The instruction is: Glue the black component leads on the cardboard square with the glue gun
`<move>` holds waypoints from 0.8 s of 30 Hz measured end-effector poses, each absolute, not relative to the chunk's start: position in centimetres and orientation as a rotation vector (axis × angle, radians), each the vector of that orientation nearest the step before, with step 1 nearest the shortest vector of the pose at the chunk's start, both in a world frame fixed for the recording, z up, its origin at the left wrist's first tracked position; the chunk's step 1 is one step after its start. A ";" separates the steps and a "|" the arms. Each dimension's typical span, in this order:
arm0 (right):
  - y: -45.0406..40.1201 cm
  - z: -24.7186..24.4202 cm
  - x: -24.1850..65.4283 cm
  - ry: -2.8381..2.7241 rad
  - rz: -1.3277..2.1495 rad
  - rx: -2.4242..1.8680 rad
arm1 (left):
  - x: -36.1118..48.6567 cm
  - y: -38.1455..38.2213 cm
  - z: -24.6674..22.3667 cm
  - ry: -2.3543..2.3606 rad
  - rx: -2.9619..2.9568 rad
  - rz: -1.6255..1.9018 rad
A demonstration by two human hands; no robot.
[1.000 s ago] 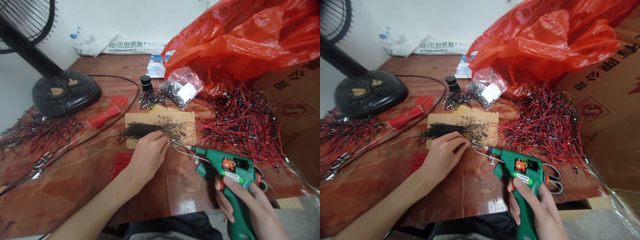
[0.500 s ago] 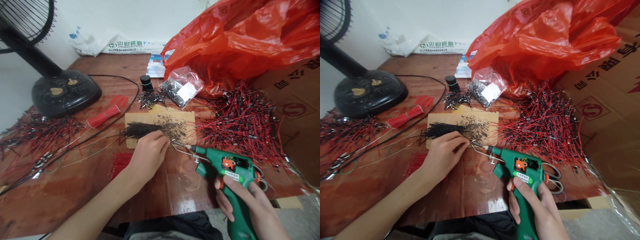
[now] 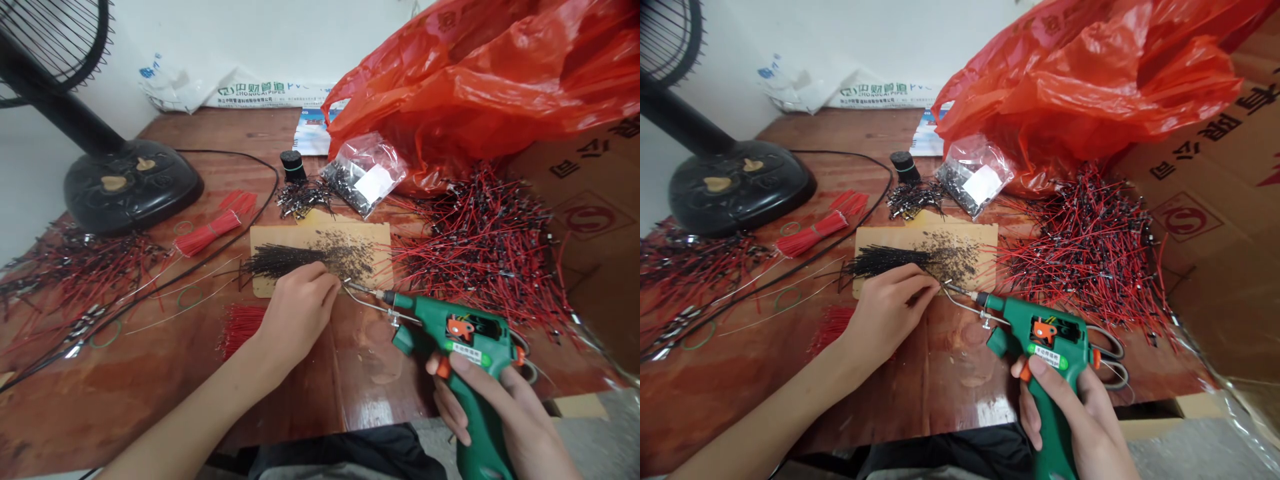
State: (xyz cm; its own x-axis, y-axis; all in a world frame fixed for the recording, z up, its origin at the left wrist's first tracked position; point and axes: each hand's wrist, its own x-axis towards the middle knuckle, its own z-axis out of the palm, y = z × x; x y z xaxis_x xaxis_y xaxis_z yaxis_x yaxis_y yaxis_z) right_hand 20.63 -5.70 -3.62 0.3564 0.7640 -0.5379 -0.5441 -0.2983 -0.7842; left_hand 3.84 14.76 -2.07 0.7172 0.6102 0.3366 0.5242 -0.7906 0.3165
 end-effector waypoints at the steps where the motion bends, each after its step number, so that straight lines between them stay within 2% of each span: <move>1: -5.8 -3.7 20.6 -0.226 1.303 -1.347 | 3.8 14.8 -2.0 0.907 2.726 0.642; 24: -5.9 -3.7 20.7 -0.240 1.290 -1.328 | 3.9 14.8 -1.9 0.904 2.748 0.631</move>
